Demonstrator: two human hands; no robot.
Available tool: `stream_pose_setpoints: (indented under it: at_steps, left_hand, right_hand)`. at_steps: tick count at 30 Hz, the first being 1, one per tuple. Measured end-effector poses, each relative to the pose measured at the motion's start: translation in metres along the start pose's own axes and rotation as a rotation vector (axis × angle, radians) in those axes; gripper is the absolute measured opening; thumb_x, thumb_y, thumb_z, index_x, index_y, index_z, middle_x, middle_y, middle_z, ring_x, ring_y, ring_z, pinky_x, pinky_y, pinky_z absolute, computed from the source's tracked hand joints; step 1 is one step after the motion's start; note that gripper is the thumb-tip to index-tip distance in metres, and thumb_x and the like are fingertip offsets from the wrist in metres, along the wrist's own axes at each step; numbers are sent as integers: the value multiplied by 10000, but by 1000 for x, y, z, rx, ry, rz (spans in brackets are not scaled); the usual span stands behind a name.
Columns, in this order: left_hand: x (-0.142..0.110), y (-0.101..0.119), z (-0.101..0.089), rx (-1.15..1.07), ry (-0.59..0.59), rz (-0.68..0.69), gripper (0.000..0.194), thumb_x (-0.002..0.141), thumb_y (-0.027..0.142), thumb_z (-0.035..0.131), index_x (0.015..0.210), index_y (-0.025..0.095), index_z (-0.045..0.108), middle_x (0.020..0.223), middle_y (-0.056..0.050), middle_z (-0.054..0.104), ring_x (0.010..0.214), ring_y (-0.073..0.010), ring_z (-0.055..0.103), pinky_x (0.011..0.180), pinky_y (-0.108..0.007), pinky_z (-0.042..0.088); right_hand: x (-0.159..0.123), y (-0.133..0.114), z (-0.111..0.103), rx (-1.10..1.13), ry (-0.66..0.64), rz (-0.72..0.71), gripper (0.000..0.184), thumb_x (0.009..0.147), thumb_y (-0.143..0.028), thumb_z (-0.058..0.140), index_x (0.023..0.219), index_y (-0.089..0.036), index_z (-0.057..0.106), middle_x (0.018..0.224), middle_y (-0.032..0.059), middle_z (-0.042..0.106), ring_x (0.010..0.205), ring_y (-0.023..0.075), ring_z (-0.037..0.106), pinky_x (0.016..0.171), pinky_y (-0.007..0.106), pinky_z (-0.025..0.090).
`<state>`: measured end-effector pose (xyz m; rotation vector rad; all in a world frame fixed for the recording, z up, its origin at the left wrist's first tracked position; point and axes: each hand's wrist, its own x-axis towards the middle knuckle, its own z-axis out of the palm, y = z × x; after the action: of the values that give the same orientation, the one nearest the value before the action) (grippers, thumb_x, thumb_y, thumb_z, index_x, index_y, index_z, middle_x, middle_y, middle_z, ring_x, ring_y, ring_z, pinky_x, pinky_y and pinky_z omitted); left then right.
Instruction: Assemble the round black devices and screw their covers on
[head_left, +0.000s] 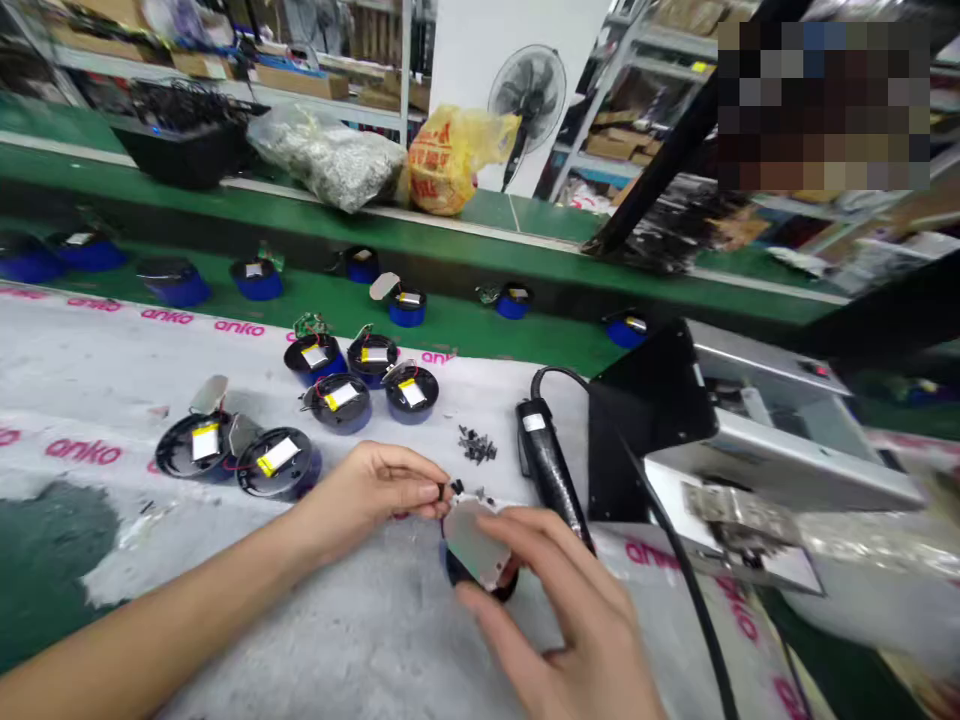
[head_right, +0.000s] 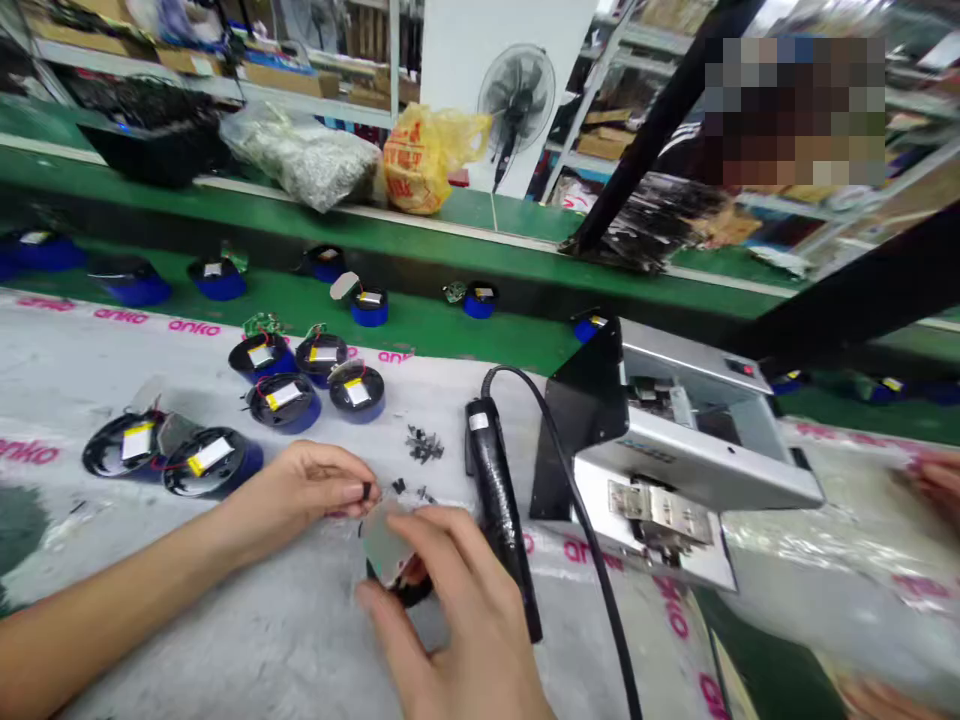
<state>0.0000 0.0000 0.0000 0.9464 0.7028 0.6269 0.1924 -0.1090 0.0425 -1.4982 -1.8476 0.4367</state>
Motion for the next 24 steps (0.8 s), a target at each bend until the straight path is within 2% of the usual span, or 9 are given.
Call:
stream_pose_setpoints:
  at_steps: [4, 8, 12, 16, 19, 24]
  left_hand:
    - [-4, 4, 11, 37, -18, 10, 54, 778, 186, 804, 829, 169, 801, 822, -20, 780, 777, -111, 695, 762, -192, 528]
    - [-7, 7, 17, 97, -61, 52, 63, 834, 166, 746, 871, 190, 790, 876, -11, 767, 853, -124, 690, 823, -215, 521]
    - [-9, 7, 19, 121, -133, 59, 88, 835, 130, 738, 868, 189, 794, 924, -16, 762, 919, -141, 687, 865, -234, 517]
    - [-5, 4, 19, -73, -4, 16, 54, 764, 144, 821, 810, 159, 796, 823, -16, 783, 776, -107, 694, 763, -187, 524]
    - [-1, 3, 16, -193, 71, 17, 113, 731, 226, 862, 812, 181, 797, 780, -4, 795, 717, -93, 699, 715, -175, 527]
    - [0, 5, 13, -244, 55, -28, 189, 700, 295, 888, 823, 173, 812, 766, -25, 803, 693, -103, 717, 690, -184, 547]
  right_hand:
    - [-2, -4, -5, -40, -24, -20, 324, 912, -208, 605, 1229, -272, 587, 1088, 33, 637, 826, 112, 697, 760, 172, 607]
    - [-3, -2, -8, -123, 7, -34, 308, 917, -200, 581, 1221, -248, 593, 1103, 47, 638, 907, 121, 702, 808, 164, 594]
    - [-4, 1, 1, -237, 160, -36, 306, 912, -200, 609, 1217, -217, 614, 1123, 77, 646, 987, 155, 695, 875, 210, 588]
    - [-10, 2, 17, -93, 313, 31, 317, 879, -178, 662, 1192, -227, 641, 1134, 88, 658, 996, 183, 697, 829, 246, 617]
    - [-16, 5, 21, 20, 279, 72, 353, 889, -195, 655, 1235, -260, 638, 1189, 77, 675, 1039, 193, 705, 809, 237, 631]
    - [-16, 13, 13, 14, 119, 19, 438, 911, -251, 650, 1338, -307, 575, 1280, 24, 684, 1135, 182, 685, 927, 249, 596]
